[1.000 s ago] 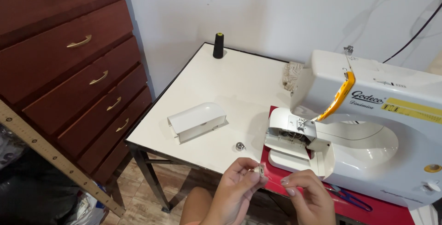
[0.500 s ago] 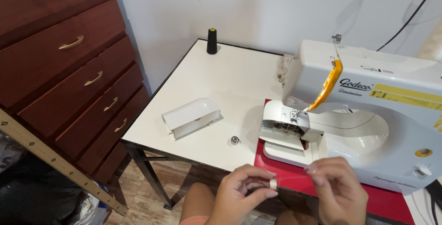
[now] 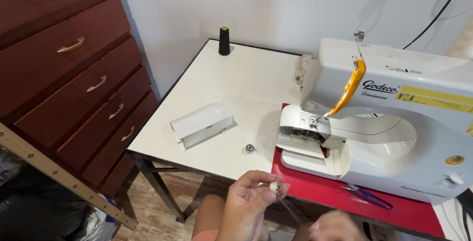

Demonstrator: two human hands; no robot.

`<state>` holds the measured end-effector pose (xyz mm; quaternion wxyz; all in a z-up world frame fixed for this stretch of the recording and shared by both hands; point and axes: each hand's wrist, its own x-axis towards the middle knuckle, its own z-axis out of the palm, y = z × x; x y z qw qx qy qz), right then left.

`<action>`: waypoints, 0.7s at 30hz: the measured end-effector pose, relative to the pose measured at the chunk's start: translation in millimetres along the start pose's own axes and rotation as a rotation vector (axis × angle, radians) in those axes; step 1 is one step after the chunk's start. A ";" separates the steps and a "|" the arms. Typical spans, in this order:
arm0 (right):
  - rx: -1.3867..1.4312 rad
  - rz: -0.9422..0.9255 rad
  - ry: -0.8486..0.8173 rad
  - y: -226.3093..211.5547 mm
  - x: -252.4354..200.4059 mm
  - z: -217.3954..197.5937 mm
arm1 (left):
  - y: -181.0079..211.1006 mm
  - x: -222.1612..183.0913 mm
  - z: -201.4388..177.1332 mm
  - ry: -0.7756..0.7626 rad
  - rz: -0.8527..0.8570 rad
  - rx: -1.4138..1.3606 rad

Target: Preparing a sewing machine by inserting a bobbin, placing a thread spool, and threading the needle.

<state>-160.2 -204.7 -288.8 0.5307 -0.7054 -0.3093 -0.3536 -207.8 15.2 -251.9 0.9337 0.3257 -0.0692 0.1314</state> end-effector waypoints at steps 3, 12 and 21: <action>-0.239 0.072 -0.044 8.9 -5.2 -20.3 | -6.4 -2.6 1.1 0.064 -0.180 -0.053; -0.941 0.311 -0.208 65.6 -30.8 -89.9 | -17.2 -5.5 -5.3 -0.028 -0.374 -0.205; -1.122 0.415 -0.275 107.2 -50.7 -110.5 | -20.8 0.9 -4.9 -0.072 -0.325 -0.147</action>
